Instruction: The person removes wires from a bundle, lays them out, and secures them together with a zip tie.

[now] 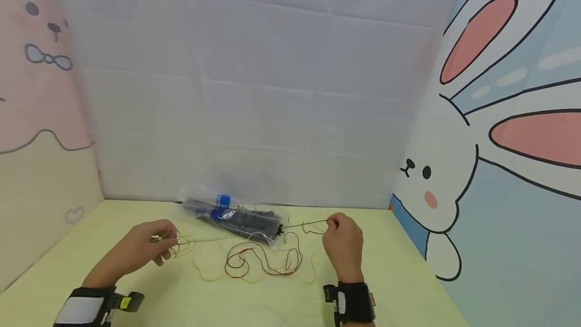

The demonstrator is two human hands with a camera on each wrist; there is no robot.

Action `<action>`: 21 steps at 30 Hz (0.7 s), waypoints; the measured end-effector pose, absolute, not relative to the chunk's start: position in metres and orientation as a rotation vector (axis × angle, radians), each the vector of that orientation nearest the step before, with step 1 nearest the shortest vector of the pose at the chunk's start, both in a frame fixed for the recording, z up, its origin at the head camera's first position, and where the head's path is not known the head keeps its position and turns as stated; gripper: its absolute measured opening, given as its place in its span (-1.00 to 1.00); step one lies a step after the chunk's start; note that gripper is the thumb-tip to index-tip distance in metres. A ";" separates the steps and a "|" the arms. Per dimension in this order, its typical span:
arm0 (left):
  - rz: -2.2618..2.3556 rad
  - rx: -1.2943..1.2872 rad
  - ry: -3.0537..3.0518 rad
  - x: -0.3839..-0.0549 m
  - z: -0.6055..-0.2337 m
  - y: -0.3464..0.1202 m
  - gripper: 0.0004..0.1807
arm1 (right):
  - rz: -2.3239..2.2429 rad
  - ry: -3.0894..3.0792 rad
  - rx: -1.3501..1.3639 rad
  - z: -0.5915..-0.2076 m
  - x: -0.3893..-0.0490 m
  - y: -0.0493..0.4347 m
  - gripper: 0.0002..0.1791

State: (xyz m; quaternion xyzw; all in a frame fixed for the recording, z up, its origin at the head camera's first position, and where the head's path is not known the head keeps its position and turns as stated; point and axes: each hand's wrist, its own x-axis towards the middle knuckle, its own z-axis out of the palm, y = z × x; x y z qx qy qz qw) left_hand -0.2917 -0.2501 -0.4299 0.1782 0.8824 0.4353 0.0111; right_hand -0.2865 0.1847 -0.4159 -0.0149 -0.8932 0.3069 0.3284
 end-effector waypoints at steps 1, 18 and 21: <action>1.356 0.506 2.784 -0.292 -0.431 -0.257 -0.91 | 0.803 -2.319 -0.082 -0.416 -0.286 0.191 -0.83; 0.565 0.087 3.076 -0.299 -0.473 -0.313 -0.59 | 1.717 -1.839 -0.160 -0.396 -0.276 0.216 -0.76; 0.500 0.101 3.143 -0.292 -0.462 -0.303 -0.49 | 1.773 -1.899 -0.040 -0.394 -0.276 0.197 -0.77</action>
